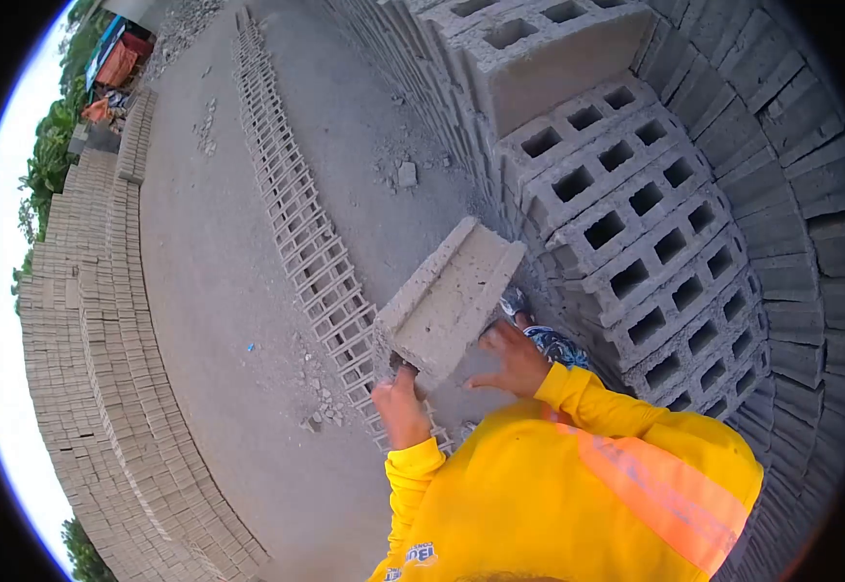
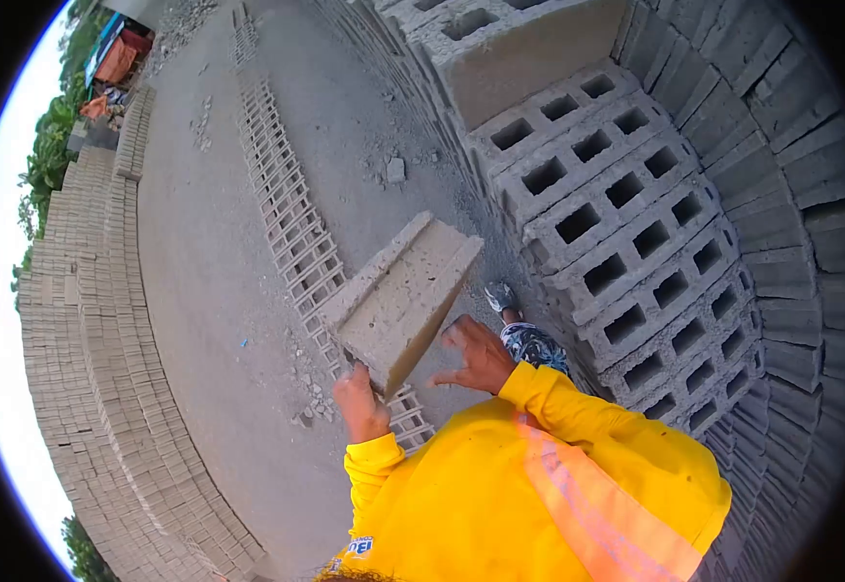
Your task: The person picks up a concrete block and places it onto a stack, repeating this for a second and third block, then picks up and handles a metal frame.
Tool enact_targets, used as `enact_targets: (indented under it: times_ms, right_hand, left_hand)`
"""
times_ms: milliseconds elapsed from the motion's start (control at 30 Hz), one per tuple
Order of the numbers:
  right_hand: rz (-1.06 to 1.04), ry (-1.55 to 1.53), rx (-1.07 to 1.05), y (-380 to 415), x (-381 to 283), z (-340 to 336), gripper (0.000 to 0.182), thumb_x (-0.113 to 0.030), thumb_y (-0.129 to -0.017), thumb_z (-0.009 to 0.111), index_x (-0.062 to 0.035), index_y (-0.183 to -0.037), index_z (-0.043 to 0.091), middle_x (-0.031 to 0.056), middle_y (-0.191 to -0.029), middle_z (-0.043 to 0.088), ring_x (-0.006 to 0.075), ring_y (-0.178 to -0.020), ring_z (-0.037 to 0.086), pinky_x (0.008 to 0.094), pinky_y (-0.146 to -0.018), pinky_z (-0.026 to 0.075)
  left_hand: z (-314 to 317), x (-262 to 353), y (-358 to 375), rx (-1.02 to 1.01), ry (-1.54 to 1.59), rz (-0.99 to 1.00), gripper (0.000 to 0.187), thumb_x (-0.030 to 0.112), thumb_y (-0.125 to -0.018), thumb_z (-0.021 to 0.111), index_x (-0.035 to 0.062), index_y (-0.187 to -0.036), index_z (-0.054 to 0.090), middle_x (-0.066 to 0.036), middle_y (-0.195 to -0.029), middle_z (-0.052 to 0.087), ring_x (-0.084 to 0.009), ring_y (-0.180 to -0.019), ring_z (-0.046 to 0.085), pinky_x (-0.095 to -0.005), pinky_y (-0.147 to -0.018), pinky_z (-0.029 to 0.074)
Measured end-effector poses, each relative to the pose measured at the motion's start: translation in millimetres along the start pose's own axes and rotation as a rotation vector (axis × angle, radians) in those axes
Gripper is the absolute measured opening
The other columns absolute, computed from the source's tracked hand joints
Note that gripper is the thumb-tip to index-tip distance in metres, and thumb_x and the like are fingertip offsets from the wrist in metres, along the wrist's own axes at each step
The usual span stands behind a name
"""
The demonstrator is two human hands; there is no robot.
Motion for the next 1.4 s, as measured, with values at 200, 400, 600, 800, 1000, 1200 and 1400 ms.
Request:
enact_targets:
  times_ms: [200, 400, 600, 800, 1000, 1200, 1400]
  right_hand:
    - [-0.013, -0.302, 0.608, -89, 5, -136, 0.083, -0.046, -0.058, 0.093, -0.0019, -0.118, 0.056, 0.0104, -0.091, 0.052, 0.0265, -0.08, 0.054, 0.0386, -0.071, 0.048]
    - [0.115, -0.23, 0.836, -120, 64, -217, 0.069, -0.048, -0.057, 0.094, -0.0039, -0.091, 0.053, 0.0105, -0.081, 0.051, 0.0254, -0.07, 0.051, 0.0353, -0.063, 0.047]
    - [0.281, -0.317, 0.884, -137, 116, -261, 0.066, -0.054, -0.06, 0.091, -0.0063, -0.076, 0.048, 0.0107, -0.071, 0.052, 0.0228, -0.065, 0.052, 0.035, -0.062, 0.048]
    - [0.401, -0.558, 0.837, -151, 181, -264, 0.061, -0.055, -0.067, 0.087, -0.007, -0.075, 0.05, 0.0076, -0.07, 0.055, 0.0164, -0.069, 0.054, 0.0304, -0.064, 0.048]
    - [0.376, -0.563, 0.869, -147, 174, -261, 0.057, -0.05, -0.07, 0.087, -0.008, -0.078, 0.049, 0.0056, -0.071, 0.055, 0.0131, -0.069, 0.052, 0.029, -0.064, 0.047]
    - [0.328, -0.578, 0.945, -149, 177, -250, 0.057, -0.049, -0.068, 0.088, -0.009, -0.081, 0.049, 0.0042, -0.069, 0.052, 0.0129, -0.065, 0.05, 0.0272, -0.062, 0.046]
    - [0.339, -0.573, 0.933, -149, 182, -258, 0.057, -0.047, -0.067, 0.089, -0.0097, -0.081, 0.048, 0.0021, -0.068, 0.051, 0.0109, -0.065, 0.048, 0.0267, -0.061, 0.045]
  left_hand:
    - [133, 200, -2, -0.4, 0.126, 0.226, 0.029, 0.025, -0.093, 0.065, -0.0025, -0.102, 0.068, -0.006, -0.095, 0.066, -0.0136, -0.086, 0.059, -0.031, -0.077, 0.046]
    - [247, 279, -10, -0.634, 0.025, 0.205, 0.033, 0.028, -0.092, 0.069, -0.0038, -0.098, 0.067, -0.004, -0.089, 0.064, -0.0112, -0.078, 0.057, -0.0274, -0.072, 0.044]
    - [345, 299, -46, -0.659, -0.071, 0.298, 0.038, 0.03, -0.089, 0.073, 0.0, -0.069, 0.062, 0.001, -0.064, 0.05, -0.0088, -0.062, 0.041, -0.0302, -0.057, 0.034]
    - [399, 317, -39, -0.924, -0.237, 0.502, 0.032, 0.028, -0.092, 0.07, -0.0024, -0.082, 0.069, 0.001, -0.071, 0.053, -0.0075, -0.067, 0.043, -0.0271, -0.06, 0.036]
    - [289, 348, -37, -0.527, -0.055, 0.781, 0.047, 0.036, -0.102, 0.051, -0.001, -0.13, 0.058, -0.013, -0.124, 0.065, -0.0205, -0.119, 0.059, -0.0336, -0.104, 0.04]
    - [225, 144, -174, -0.283, -0.295, 0.445, 0.058, 0.041, -0.1, 0.045, 0.0009, -0.143, 0.043, -0.017, -0.146, 0.047, -0.0295, -0.136, 0.043, -0.0397, -0.114, 0.03]
    - [263, 40, -224, -0.467, -1.09, 1.076, 0.048, 0.032, -0.098, 0.054, 0.0082, -0.14, 0.05, -0.013, -0.146, 0.049, -0.0289, -0.134, 0.046, -0.0399, -0.112, 0.034]
Point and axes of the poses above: each hand's wrist, its own y-axis away from the middle knuckle, its own z-axis out of the palm, x = y × z, the point moved 5 cm from there along -y, towards the middle knuckle
